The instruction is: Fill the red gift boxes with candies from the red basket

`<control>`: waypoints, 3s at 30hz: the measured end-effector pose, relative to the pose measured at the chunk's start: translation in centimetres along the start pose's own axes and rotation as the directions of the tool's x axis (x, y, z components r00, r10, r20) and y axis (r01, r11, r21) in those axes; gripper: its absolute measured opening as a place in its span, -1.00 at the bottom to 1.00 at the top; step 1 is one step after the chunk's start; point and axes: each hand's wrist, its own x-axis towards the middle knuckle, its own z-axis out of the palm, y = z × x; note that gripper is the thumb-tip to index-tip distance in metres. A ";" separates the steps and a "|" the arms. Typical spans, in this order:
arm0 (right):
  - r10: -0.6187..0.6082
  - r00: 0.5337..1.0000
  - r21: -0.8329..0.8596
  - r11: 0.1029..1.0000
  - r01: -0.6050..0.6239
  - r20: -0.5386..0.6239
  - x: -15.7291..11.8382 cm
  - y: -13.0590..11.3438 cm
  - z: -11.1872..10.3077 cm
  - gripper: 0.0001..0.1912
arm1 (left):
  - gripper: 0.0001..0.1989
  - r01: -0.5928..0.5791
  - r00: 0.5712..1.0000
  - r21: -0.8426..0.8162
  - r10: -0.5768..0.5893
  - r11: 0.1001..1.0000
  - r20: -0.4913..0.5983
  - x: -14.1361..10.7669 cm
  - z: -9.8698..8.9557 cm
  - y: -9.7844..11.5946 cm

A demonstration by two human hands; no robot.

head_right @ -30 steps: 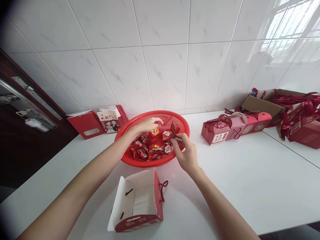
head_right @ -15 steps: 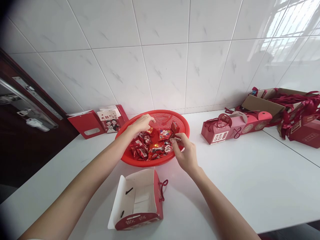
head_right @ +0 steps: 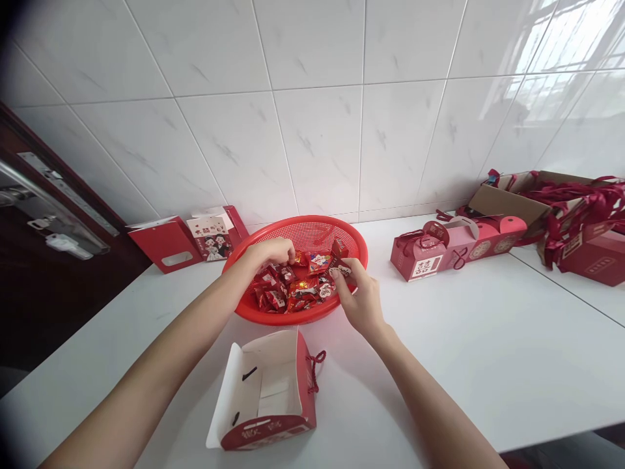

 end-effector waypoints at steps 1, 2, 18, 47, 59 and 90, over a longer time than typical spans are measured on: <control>0.001 1.000 -0.001 1.000 -0.001 0.001 0.0 0.0 0.0 -0.79 | -0.78 0.022 1.000 0.010 -0.022 1.000 -0.002 0.1 0.0 -0.2; 0.004 1.000 0.000 1.000 -0.004 0.004 0.0 0.0 0.0 -0.79 | -0.80 0.042 0.999 0.021 -0.042 0.999 -0.002 0.3 0.0 -0.4; -0.022 1.000 -0.007 1.000 0.022 -0.014 0.0 0.0 0.1 -0.82 | -0.84 0.140 0.968 0.043 -0.146 0.989 0.203 2.2 0.6 -1.7; 0.231 0.973 0.359 0.907 -0.217 0.007 0.8 -1.1 -0.8 -0.70 | -0.68 -0.653 0.701 -0.719 0.551 0.240 -0.453 -2.4 0.0 3.5; 0.174 0.974 0.343 0.914 -0.215 0.146 0.8 -0.7 -0.8 -0.71 | -0.65 -0.613 0.685 -0.717 0.676 0.333 -0.272 -2.6 -1.2 2.1; 0.169 0.984 0.219 0.960 -0.176 0.050 0.4 -0.7 -0.2 -0.75 | -0.67 -0.216 0.926 -0.337 0.301 0.917 0.228 -1.0 2.1 -3.7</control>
